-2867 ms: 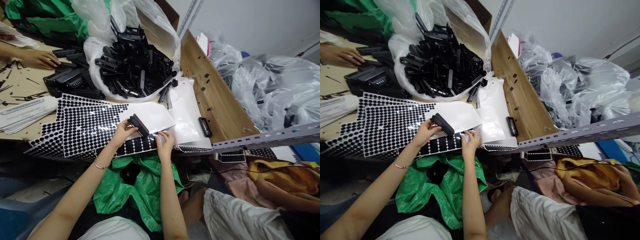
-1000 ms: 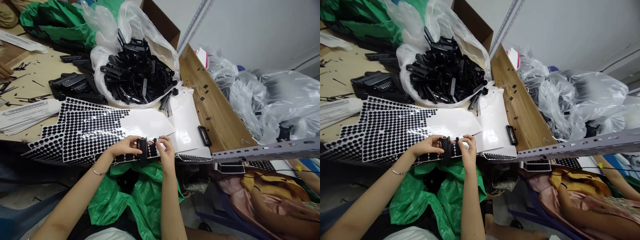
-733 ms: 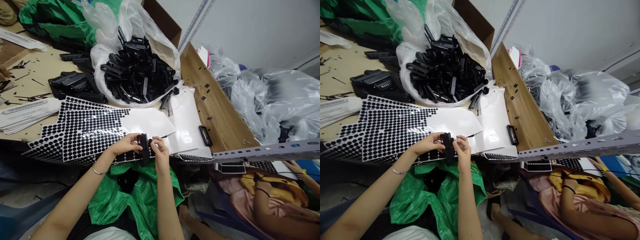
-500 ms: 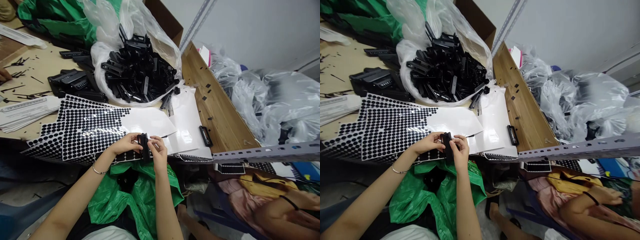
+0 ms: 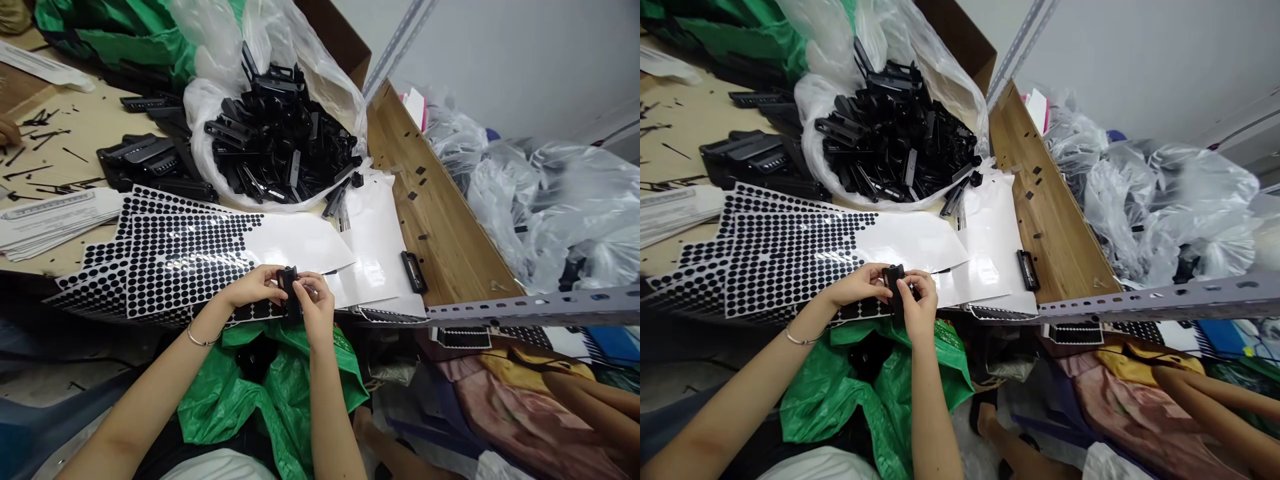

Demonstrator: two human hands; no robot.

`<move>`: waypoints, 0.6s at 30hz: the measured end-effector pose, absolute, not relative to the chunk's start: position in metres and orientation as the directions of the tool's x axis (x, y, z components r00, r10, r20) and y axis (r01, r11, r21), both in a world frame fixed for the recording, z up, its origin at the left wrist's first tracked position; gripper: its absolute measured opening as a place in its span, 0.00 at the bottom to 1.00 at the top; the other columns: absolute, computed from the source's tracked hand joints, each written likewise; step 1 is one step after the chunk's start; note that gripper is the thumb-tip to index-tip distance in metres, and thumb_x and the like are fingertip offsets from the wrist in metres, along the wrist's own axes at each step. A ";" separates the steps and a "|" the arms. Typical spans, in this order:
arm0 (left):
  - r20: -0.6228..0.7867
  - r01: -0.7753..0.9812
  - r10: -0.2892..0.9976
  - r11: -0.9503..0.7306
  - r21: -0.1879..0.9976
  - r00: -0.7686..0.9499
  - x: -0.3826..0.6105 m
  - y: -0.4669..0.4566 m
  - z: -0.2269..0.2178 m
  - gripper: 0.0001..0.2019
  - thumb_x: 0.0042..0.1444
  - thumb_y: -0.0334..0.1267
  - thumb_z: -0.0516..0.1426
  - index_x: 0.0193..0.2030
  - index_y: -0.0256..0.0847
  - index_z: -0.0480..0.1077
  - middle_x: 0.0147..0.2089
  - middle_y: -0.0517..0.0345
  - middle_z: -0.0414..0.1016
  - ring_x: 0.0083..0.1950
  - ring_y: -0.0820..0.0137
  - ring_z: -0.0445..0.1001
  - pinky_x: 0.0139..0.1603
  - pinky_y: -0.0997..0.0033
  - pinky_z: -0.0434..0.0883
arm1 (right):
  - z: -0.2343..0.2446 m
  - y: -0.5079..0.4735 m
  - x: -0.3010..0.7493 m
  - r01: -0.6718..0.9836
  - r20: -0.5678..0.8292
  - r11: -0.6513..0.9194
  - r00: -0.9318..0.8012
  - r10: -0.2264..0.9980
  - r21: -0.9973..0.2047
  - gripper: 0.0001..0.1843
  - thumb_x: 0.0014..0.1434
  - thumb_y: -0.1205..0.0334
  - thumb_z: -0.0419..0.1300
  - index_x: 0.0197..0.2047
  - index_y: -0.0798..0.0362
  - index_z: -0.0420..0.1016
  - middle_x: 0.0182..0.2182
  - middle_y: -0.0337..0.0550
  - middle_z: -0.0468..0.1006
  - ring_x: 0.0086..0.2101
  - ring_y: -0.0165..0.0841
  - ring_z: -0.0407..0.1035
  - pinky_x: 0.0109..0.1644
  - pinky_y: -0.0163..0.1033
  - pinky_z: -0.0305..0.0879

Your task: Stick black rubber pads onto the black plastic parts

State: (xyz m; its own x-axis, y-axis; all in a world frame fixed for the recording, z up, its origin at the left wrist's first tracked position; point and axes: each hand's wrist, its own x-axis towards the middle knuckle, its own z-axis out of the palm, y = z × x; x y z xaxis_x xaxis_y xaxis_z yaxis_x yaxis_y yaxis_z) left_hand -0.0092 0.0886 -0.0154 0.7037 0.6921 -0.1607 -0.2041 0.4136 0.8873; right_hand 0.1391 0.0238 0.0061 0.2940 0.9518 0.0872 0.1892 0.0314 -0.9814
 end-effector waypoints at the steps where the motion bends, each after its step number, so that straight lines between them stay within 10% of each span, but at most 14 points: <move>1: -0.159 -0.202 0.692 0.411 0.889 0.704 -0.009 0.089 -0.016 0.22 0.38 0.38 0.71 0.40 0.37 0.72 0.37 0.58 0.76 0.34 0.69 0.77 0.35 0.68 0.77 | 0.006 0.024 0.139 0.193 0.090 0.033 0.294 0.952 -0.981 0.10 0.53 0.53 0.65 0.29 0.50 0.76 0.41 0.44 0.73 0.45 0.39 0.68 0.48 0.43 0.65; 18: -0.163 -0.177 0.692 0.393 0.902 0.704 -0.010 0.089 -0.014 0.22 0.40 0.38 0.71 0.42 0.37 0.73 0.37 0.57 0.76 0.36 0.67 0.76 0.36 0.66 0.79 | 0.018 0.020 0.135 0.312 0.124 0.030 0.286 0.950 -0.949 0.08 0.56 0.55 0.63 0.29 0.49 0.74 0.38 0.43 0.73 0.45 0.39 0.68 0.51 0.46 0.65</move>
State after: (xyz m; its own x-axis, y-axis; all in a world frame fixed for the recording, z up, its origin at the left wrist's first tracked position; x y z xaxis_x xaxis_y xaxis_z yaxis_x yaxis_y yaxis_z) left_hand -0.0103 0.0890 -0.0142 0.7036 0.6918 -0.1626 -0.1773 0.3925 0.9025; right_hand 0.1347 0.0200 0.0177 0.2856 0.9504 0.1236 0.3124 0.0296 -0.9495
